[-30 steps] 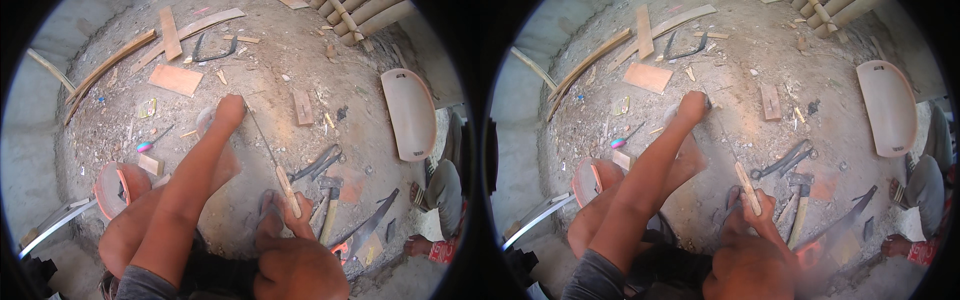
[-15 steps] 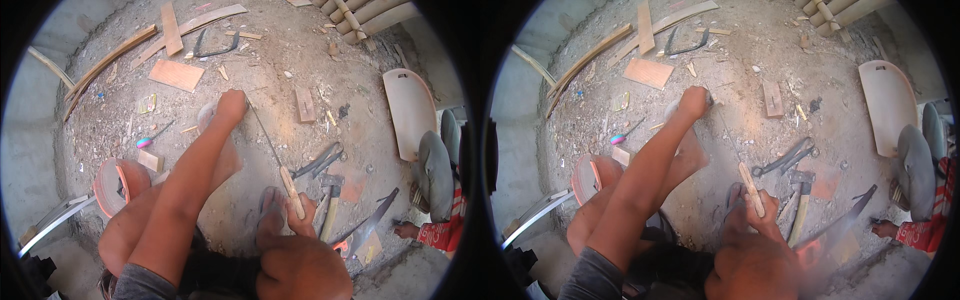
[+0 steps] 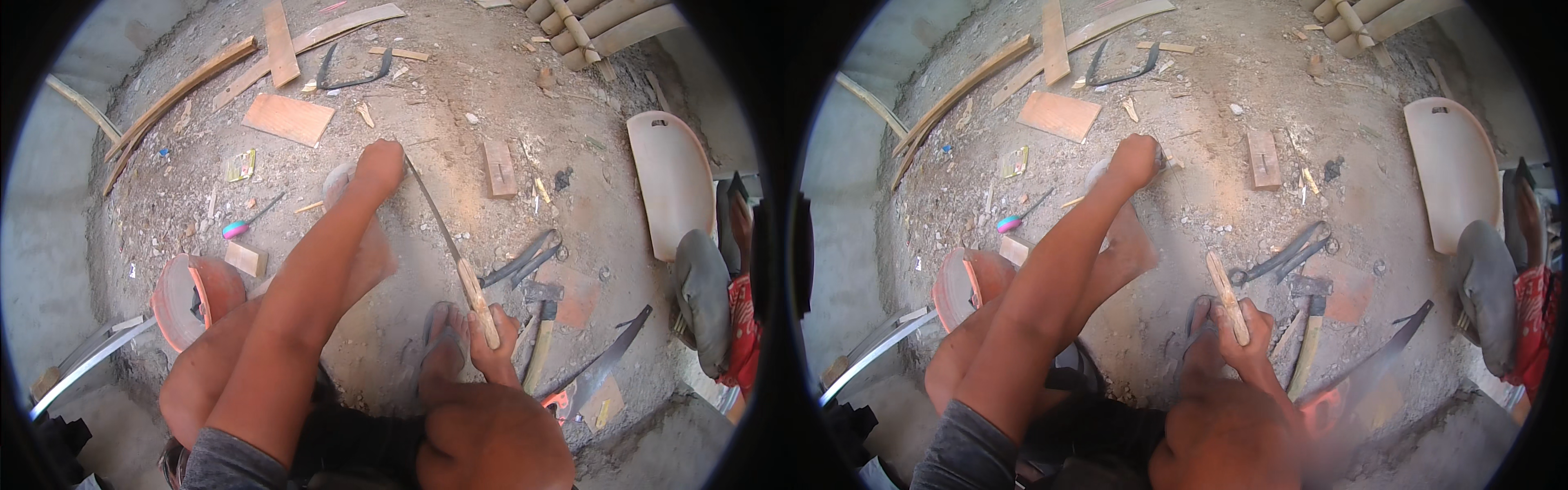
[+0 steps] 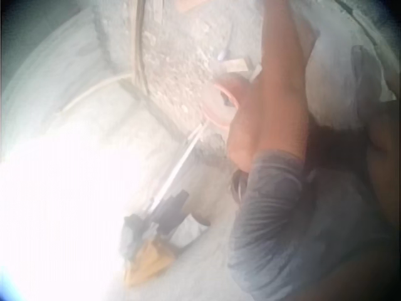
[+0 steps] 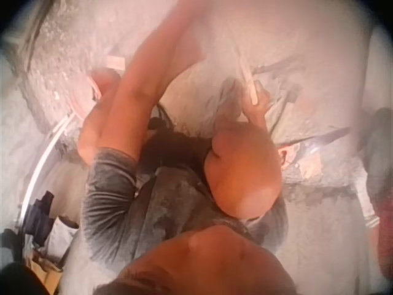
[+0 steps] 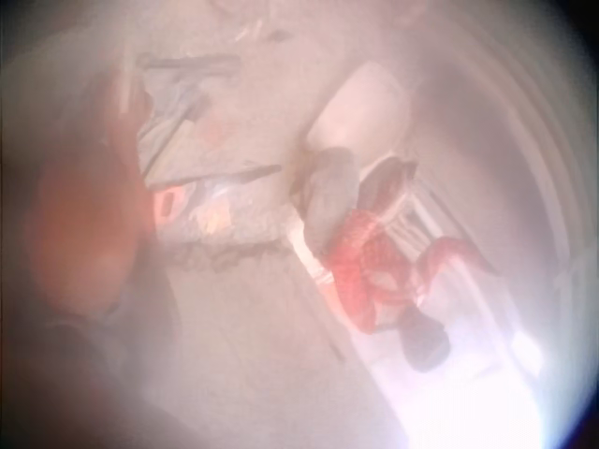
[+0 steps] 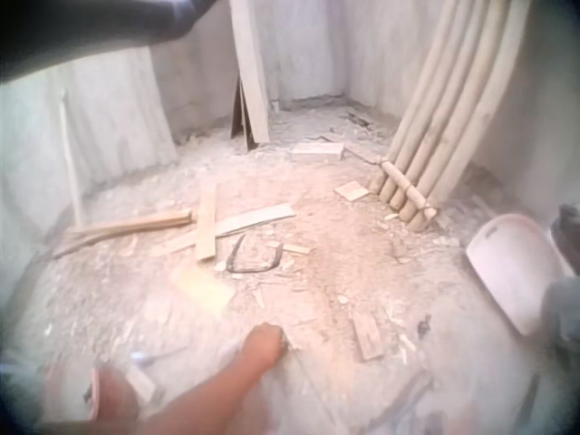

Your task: The person uses a hand saw to cut a wood block and then uses an axe to trim a long curved piece of timber. They measure a piece of wood with a tape measure while a second person sits nearby.

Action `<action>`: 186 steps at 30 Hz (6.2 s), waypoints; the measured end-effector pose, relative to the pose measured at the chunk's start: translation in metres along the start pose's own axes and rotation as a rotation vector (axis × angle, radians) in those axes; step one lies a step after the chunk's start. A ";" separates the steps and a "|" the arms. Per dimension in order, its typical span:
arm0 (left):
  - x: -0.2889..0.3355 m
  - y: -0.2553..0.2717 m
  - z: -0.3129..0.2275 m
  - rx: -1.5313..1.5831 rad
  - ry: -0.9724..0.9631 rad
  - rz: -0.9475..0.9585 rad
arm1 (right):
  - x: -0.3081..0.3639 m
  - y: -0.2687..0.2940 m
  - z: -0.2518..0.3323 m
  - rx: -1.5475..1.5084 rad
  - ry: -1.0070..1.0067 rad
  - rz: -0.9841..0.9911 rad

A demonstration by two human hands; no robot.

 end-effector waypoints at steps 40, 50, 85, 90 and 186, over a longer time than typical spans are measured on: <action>0.006 0.003 0.003 0.019 0.044 0.015 | -0.082 -0.044 0.014 0.099 0.216 -0.070; 0.004 -0.006 0.015 -0.007 0.007 -0.159 | -0.026 -0.009 0.002 0.019 0.109 0.020; 0.015 0.005 0.014 0.125 0.104 -0.189 | -0.100 -0.046 0.012 0.003 0.184 -0.069; 0.026 0.000 0.029 0.198 0.126 -0.133 | -0.083 -0.050 0.011 0.038 0.143 0.013; 0.035 0.005 0.020 0.158 0.145 -0.178 | 0.001 -0.014 -0.019 -0.016 0.151 0.022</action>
Point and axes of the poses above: each hand's wrist, its own x-axis away from the middle knuckle, its own y-axis out of the back of the hand, z = x × y, the point moved 10 cm from there along -x, towards the middle knuckle, and after that the axes turned 4 degrees about -x, right-handed, at the moved point
